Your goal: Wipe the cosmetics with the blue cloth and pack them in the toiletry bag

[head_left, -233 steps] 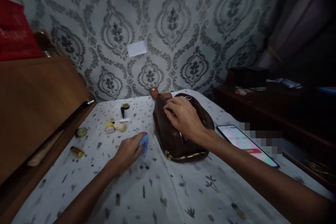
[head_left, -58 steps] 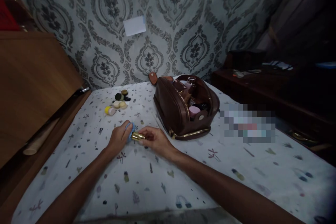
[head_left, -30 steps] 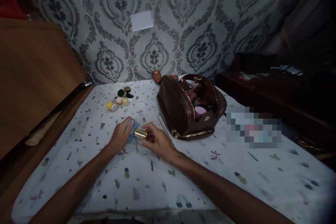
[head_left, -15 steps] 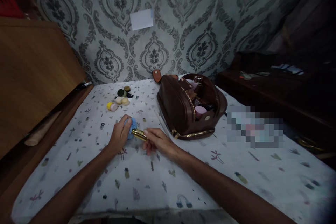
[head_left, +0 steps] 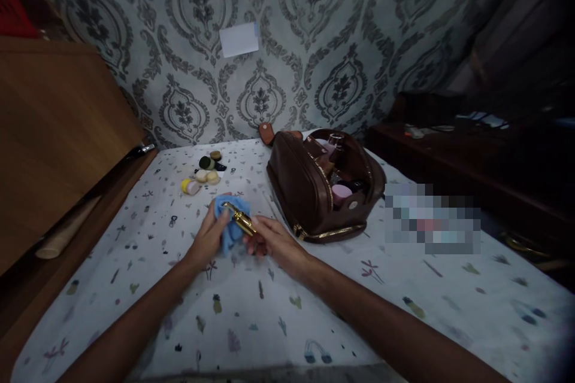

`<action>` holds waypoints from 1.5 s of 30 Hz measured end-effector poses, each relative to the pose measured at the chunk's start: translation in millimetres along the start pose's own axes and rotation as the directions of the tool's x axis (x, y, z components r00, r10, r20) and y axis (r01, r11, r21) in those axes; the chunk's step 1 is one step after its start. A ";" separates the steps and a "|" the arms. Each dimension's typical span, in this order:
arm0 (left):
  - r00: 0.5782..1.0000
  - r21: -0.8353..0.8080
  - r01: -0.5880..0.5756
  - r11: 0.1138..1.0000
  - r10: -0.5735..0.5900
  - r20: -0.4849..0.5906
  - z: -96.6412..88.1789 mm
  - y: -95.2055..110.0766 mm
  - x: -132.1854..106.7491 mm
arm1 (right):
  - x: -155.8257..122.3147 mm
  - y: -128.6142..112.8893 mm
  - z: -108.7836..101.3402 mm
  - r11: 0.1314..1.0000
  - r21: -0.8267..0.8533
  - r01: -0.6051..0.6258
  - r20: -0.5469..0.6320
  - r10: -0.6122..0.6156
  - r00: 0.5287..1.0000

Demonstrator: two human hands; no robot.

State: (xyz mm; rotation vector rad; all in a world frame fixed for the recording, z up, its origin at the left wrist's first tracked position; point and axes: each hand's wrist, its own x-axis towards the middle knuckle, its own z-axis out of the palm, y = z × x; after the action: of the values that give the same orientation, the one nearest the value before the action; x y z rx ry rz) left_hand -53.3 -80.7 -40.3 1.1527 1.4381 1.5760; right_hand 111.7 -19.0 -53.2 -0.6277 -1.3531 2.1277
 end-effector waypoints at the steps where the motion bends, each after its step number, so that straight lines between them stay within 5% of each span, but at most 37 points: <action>1: 0.998 -0.011 0.020 1.000 -0.019 0.054 2.1 -2.2 -1.2 | -0.1 0.2 0.5 0.999 -0.030 0.016 0.009 -0.016 1.000; 8: 0.978 0.019 0.106 0.994 -0.107 0.181 6.4 -4.6 -3.8 | -2.4 0.1 2.8 0.974 -0.218 0.066 0.084 -0.048 0.995; 16: 0.982 0.274 -0.123 0.954 0.078 0.169 7.8 3.1 -3.8 | 0.3 9.3 2.3 0.937 -0.341 0.080 0.038 -0.071 0.997; 22: 0.983 0.308 -0.137 0.941 0.091 0.161 6.8 1.2 -5.9 | 4.3 8.2 1.3 0.989 -0.149 0.015 0.005 -0.014 1.000; 28: 0.940 0.387 -0.208 0.898 0.074 0.334 2.0 0.9 -6.9 | 2.7 1.3 -4.6 0.995 0.077 0.064 -0.031 -0.061 0.998; 36: 0.928 0.512 -0.214 0.832 0.009 0.373 6.2 7.7 -11.5 | 1.2 -6.6 -6.9 0.988 -0.041 0.149 -0.111 -0.153 0.982; 45: 0.961 0.561 -0.193 0.805 0.041 0.273 4.7 6.3 -9.1 | 1.9 -3.6 -7.0 0.982 -0.056 0.179 -0.090 -0.184 0.979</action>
State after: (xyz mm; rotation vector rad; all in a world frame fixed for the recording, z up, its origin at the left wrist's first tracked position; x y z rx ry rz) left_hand -45.2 -88.1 -35.5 1.7562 1.7592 1.0196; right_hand 115.5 -11.8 -52.8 -0.5926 -1.3585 1.9025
